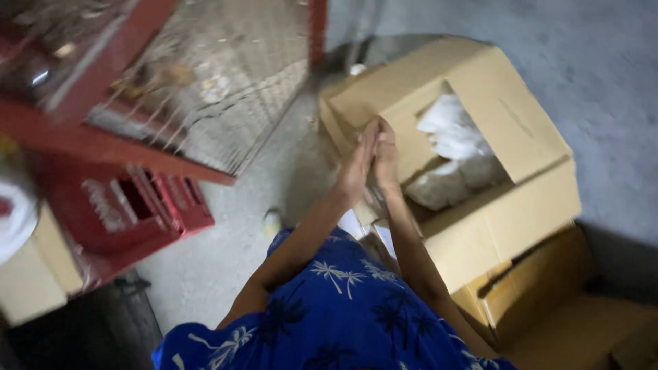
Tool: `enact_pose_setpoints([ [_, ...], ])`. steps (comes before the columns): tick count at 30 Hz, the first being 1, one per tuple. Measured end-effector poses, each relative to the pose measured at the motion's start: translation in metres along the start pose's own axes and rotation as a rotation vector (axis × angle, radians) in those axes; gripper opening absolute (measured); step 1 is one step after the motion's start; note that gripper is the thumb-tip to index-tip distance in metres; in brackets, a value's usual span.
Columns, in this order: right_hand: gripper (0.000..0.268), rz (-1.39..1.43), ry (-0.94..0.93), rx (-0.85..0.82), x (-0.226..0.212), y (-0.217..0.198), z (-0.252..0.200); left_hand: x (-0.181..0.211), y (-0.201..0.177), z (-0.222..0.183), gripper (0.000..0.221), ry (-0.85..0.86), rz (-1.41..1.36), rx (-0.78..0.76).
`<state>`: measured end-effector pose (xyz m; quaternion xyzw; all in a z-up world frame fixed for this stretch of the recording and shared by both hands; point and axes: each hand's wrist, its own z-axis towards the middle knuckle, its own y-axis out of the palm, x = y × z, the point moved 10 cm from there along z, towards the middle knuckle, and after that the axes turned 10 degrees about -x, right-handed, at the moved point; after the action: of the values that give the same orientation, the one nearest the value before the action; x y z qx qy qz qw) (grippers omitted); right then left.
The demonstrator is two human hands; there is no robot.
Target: Packing small white plastic bags into cardboard boxes in a storage or processing area.
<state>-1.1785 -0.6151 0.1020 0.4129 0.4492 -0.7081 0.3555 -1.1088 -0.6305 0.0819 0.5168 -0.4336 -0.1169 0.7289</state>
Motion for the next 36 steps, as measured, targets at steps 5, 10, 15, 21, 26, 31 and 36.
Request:
enact_pose_setpoints([
  [5,0.067,1.062,0.318,-0.109,-0.009,0.091,-0.007,0.088,0.02,-0.065,0.06,0.438,1.883,0.105],
  [10,0.072,1.213,0.525,-0.339,-0.029,0.197,-0.004,0.115,-0.102,-0.146,0.058,0.313,1.875,0.482],
  [15,0.07,0.952,0.505,-0.616,-0.106,0.323,-0.029,0.185,-0.202,-0.3,0.064,0.086,1.702,1.107],
  [21,0.067,0.868,0.517,-1.051,-0.186,0.485,-0.106,0.268,-0.199,-0.473,0.064,0.24,1.168,1.462],
  [26,0.056,0.765,0.545,-1.257,-0.238,0.586,-0.162,0.314,-0.196,-0.584,0.06,0.366,1.098,1.689],
  [31,0.044,0.732,0.604,-1.456,-0.261,0.653,-0.224,0.319,-0.2,-0.677,0.061,0.434,0.947,1.926],
  [36,0.036,0.65,0.654,-1.635,-0.282,0.713,-0.274,0.315,-0.201,-0.748,0.06,0.56,0.809,2.117],
])
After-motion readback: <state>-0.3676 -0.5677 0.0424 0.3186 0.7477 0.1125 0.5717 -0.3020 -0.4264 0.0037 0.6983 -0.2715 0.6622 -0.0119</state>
